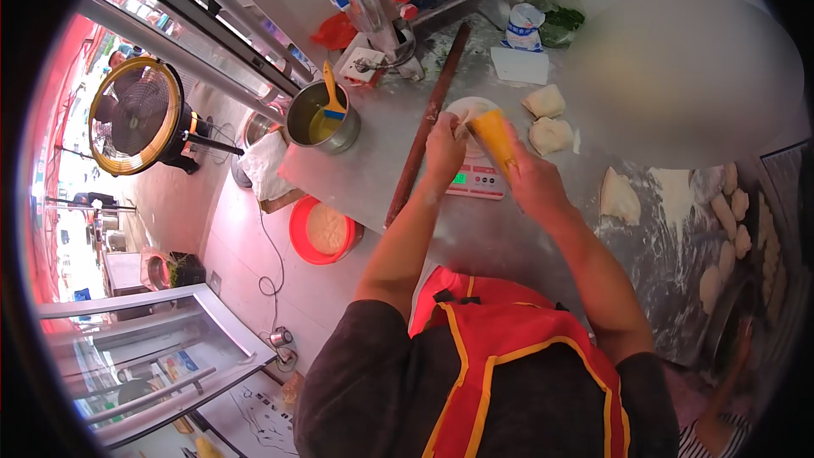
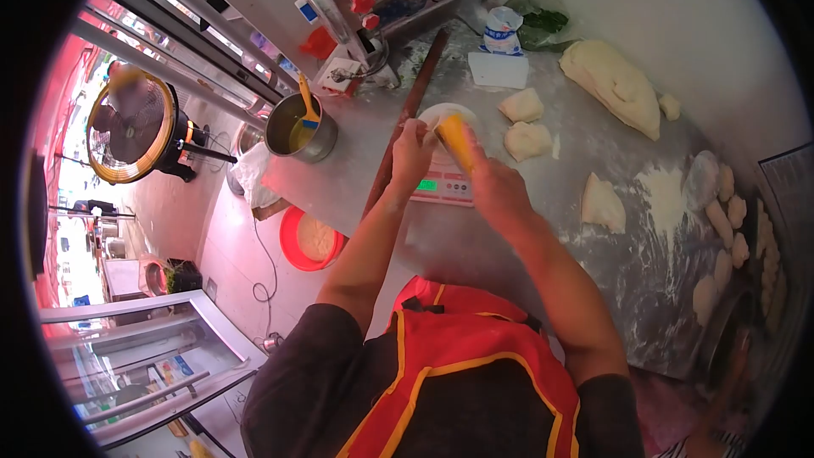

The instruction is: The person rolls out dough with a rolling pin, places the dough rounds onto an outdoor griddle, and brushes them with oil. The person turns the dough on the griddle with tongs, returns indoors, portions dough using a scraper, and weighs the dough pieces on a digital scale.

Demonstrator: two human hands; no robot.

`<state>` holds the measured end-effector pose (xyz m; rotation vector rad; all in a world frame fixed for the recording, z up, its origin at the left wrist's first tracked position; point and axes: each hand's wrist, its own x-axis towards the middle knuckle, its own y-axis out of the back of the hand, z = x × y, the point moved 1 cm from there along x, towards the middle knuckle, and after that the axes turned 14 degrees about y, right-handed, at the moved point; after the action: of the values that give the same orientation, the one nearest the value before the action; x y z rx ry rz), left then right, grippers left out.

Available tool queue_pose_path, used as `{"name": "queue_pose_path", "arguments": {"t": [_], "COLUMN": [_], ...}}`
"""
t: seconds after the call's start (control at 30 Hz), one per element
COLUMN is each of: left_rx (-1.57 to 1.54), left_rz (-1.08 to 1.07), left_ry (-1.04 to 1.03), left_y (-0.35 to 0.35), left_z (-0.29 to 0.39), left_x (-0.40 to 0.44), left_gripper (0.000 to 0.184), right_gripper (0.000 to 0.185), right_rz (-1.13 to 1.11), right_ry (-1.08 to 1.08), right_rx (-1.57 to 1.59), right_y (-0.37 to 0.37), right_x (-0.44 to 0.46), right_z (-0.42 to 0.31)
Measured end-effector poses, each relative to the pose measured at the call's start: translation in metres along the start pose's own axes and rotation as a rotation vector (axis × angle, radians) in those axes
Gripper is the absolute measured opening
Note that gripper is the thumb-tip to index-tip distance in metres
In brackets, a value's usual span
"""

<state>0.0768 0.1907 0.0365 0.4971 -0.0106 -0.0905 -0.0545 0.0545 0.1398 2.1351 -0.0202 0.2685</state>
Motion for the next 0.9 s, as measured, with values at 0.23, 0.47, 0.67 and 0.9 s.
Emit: {"name": "queue_pose_path", "arguments": {"t": [0.23, 0.47, 0.67, 0.9], "left_rx": [-0.119, -0.112, -0.037, 0.08], "left_rz": [-0.487, -0.599, -0.775, -0.477], "left_ry": [0.201, 0.483, 0.22, -0.259], "left_y": [0.033, 0.06, -0.004, -0.051], "left_z": [0.02, -0.029, -0.057, -0.024], "left_x": [-0.012, -0.079, -0.139, -0.166], "left_gripper": [0.018, 0.023, 0.023, 0.02], "right_gripper": [0.065, 0.064, 0.065, 0.061], "right_rz": [-0.08, 0.189, 0.319, 0.498], "right_ry": [0.041, -0.017, -0.204, -0.472], "right_rx": [-0.139, 0.065, 0.244, 0.661], "right_y": [-0.012, 0.027, 0.022, 0.005], "right_x": [0.022, -0.024, -0.126, -0.206], "right_z": [0.005, -0.007, 0.061, 0.081]}}
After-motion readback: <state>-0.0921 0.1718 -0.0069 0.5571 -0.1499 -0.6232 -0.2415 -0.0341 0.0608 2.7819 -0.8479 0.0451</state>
